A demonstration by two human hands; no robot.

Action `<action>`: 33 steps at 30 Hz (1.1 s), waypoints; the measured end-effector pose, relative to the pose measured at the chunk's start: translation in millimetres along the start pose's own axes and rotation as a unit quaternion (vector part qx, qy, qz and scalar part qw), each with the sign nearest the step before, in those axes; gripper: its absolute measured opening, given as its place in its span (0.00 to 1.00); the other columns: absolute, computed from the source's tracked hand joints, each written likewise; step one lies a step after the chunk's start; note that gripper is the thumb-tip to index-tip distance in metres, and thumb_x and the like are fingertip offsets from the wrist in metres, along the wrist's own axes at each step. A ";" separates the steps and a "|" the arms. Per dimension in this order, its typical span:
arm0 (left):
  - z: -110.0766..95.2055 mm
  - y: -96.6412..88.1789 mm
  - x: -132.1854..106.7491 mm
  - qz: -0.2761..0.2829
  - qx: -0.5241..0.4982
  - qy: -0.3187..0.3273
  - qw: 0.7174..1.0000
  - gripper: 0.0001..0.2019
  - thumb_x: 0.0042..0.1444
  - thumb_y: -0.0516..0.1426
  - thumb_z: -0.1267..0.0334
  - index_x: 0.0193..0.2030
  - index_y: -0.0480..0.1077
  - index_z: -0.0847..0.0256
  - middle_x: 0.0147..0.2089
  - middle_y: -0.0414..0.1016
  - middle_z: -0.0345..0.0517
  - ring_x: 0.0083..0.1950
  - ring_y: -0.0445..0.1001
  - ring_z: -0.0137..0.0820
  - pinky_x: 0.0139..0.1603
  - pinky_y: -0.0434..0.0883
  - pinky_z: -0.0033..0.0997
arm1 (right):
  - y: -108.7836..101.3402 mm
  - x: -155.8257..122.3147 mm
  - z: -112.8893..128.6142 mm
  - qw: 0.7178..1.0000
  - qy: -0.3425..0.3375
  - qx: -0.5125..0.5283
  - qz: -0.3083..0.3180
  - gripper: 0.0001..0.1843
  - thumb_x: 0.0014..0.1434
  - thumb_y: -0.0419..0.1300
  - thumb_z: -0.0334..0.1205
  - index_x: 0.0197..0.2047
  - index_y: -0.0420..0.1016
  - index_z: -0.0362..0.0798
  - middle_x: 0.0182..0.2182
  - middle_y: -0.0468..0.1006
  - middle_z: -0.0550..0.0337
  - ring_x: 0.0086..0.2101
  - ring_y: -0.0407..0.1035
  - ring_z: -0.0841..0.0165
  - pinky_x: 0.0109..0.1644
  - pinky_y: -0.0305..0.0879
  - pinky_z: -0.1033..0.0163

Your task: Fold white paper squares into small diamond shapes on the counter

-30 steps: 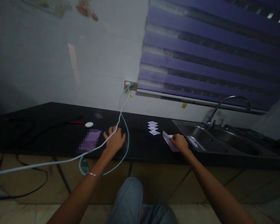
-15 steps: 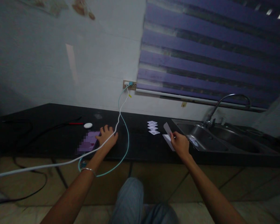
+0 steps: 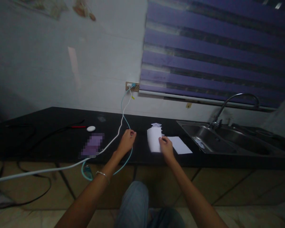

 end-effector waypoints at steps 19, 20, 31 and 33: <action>-5.1 51.5 -15.7 0.251 -0.374 -0.058 0.891 0.26 0.47 0.62 0.51 0.49 0.67 0.68 0.32 0.71 0.44 0.25 0.66 0.23 0.23 0.60 0.22 | 23.3 -5.3 -6.5 0.973 0.057 0.122 0.187 0.22 0.39 0.69 0.44 0.38 0.72 0.46 0.24 0.77 0.62 0.22 0.67 0.70 0.26 0.60 0.67; -5.4 51.4 -16.0 0.252 -0.373 -0.059 0.891 0.27 0.47 0.63 0.51 0.48 0.67 0.68 0.32 0.72 0.44 0.25 0.66 0.24 0.23 0.60 0.22 | 24.1 -7.7 -4.8 0.969 0.059 0.119 0.209 0.23 0.39 0.69 0.44 0.39 0.73 0.46 0.25 0.78 0.61 0.23 0.68 0.70 0.27 0.61 0.67; 20.8 72.9 -4.8 0.263 -0.396 -0.216 0.853 0.36 0.48 0.40 0.26 0.24 0.63 0.62 0.17 0.53 0.34 0.16 0.48 0.20 0.16 0.40 0.22 | 22.2 1.5 -9.2 0.983 0.000 0.107 0.146 0.18 0.43 0.69 0.44 0.37 0.81 0.44 0.34 0.81 0.53 0.32 0.73 0.63 0.38 0.67 0.60; 19.2 67.1 -7.3 0.278 -0.364 -0.202 0.866 0.33 0.49 0.45 0.29 0.24 0.63 0.62 0.17 0.54 0.33 0.17 0.48 0.20 0.18 0.43 0.23 | 26.6 2.4 -5.3 0.983 -0.024 0.101 0.154 0.15 0.45 0.67 0.44 0.37 0.82 0.46 0.35 0.82 0.53 0.35 0.74 0.61 0.41 0.68 0.58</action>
Point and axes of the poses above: each hand's wrist, its own x-axis towards the middle knuckle, its own y-axis out of the palm, z = x × y, the point moved 6 cm from there along x, towards the middle knuckle
